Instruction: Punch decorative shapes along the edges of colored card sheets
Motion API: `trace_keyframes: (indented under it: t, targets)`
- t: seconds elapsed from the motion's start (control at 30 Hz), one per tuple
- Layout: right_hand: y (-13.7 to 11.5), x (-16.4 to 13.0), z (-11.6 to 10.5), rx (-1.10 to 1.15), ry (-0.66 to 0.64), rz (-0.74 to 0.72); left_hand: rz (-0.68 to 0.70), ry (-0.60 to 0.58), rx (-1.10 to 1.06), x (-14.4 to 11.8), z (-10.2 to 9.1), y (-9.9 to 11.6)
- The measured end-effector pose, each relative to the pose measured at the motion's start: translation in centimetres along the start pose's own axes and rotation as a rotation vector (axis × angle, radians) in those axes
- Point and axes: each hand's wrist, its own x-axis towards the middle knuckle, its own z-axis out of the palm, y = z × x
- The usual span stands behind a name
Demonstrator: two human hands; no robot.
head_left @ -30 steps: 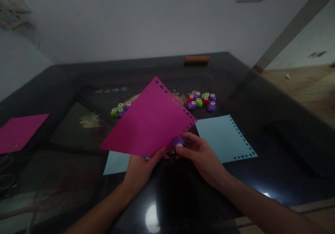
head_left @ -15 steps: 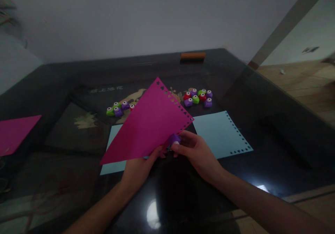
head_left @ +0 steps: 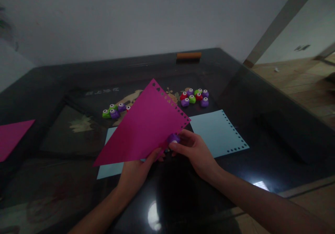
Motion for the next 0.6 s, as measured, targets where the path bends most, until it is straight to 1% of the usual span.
trace_keyframes:
  t: [0.2, 0.37, 0.6]
  targets:
    - [-0.06, -0.06, 0.04, 0.008, -0.015, 0.008, -0.017, -0.002, 0.016, -0.01, -0.04, -0.02]
    - [-0.10, 0.00, 0.07, 0.009, -0.015, 0.007, 0.012, -0.007, -0.011, -0.04, -0.03, -0.20]
    - [-0.20, -0.06, 0.12, 0.040, -0.018, 0.018, 0.001, -0.004, 0.018, 0.01, -0.03, -0.12]
